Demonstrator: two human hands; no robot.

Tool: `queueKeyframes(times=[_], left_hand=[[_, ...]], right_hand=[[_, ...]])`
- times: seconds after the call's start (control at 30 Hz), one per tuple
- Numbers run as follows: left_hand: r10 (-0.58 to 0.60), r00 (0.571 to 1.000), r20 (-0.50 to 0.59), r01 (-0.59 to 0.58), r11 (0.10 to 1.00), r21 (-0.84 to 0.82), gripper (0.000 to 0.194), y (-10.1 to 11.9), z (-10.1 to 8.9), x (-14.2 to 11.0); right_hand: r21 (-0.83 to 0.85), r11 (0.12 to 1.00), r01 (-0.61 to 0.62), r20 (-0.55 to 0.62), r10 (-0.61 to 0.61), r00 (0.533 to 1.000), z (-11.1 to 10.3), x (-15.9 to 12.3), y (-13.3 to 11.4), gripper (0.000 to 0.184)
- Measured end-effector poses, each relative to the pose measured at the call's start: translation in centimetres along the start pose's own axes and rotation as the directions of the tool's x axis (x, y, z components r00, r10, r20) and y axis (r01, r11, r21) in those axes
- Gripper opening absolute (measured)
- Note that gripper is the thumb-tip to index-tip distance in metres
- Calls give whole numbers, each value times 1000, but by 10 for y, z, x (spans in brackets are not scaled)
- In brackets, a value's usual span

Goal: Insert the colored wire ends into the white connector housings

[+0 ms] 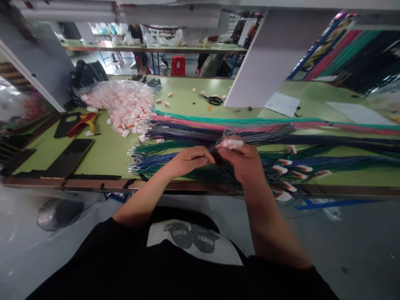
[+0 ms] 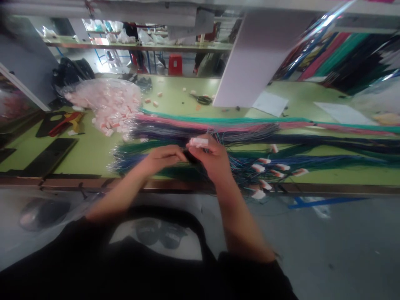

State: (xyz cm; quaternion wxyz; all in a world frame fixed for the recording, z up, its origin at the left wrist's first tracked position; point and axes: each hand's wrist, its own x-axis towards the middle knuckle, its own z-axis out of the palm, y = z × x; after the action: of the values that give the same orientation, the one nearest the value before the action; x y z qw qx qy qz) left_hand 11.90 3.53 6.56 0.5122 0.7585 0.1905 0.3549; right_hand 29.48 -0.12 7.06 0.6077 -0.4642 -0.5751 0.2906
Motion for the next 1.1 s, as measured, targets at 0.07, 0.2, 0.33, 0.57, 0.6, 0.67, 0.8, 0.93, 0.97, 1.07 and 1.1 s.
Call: queueKeyframes(times=[0.07, 0.2, 0.33, 0.57, 0.6, 0.67, 0.8, 0.93, 0.97, 1.07, 1.1], left_hand=[[-54, 997, -53, 59, 993, 100, 17, 1, -1, 1], [-96, 955, -280, 173, 949, 263, 23, -1, 10, 9], [-50, 926, -374, 209, 894, 397, 21, 1, 15, 13], [-12, 877, -481, 265, 847, 462, 18, -2, 14, 14], [-12, 873, -488, 270, 845, 462, 16, -3, 16, 14], [-6, 870, -494, 262, 853, 452, 14, -6, 20, 14], [-40, 861, -507, 267, 884, 385, 14, -8, 20, 22], [-154, 815, -558, 354, 895, 271, 28, -10, 0, 47], [-174, 777, -605, 396, 883, 254, 32, -9, -6, 55], [-109, 808, -579, 372, 856, 359, 30, 2, -14, 76], [-47, 864, -502, 310, 834, 456, 20, 8, -10, 81]], right_hand=[[-165, 979, 118, 25, -116, 993, -2, -1, -5, 8], [-386, 892, 234, 58, -230, 971, 4, -3, -11, 9], [-375, 892, 253, 125, -222, 967, 10, -5, -6, 12], [-534, 799, 277, 306, -123, 944, 7, 3, 8, 26], [-630, 716, 300, 348, -85, 934, 6, 6, 6, 23], [-780, 528, 335, 400, 10, 916, 7, 14, 2, 24], [-923, 215, 320, 349, 119, 929, 16, 19, -11, 32], [-865, 73, 496, 498, -2, 867, 36, -9, -28, 31], [-778, 109, 618, 618, -39, 785, 38, -18, -32, 28], [-553, 344, 759, 719, -263, 643, 31, -34, -40, 26], [-605, 443, 662, 567, -343, 748, 22, -34, -41, 27]])
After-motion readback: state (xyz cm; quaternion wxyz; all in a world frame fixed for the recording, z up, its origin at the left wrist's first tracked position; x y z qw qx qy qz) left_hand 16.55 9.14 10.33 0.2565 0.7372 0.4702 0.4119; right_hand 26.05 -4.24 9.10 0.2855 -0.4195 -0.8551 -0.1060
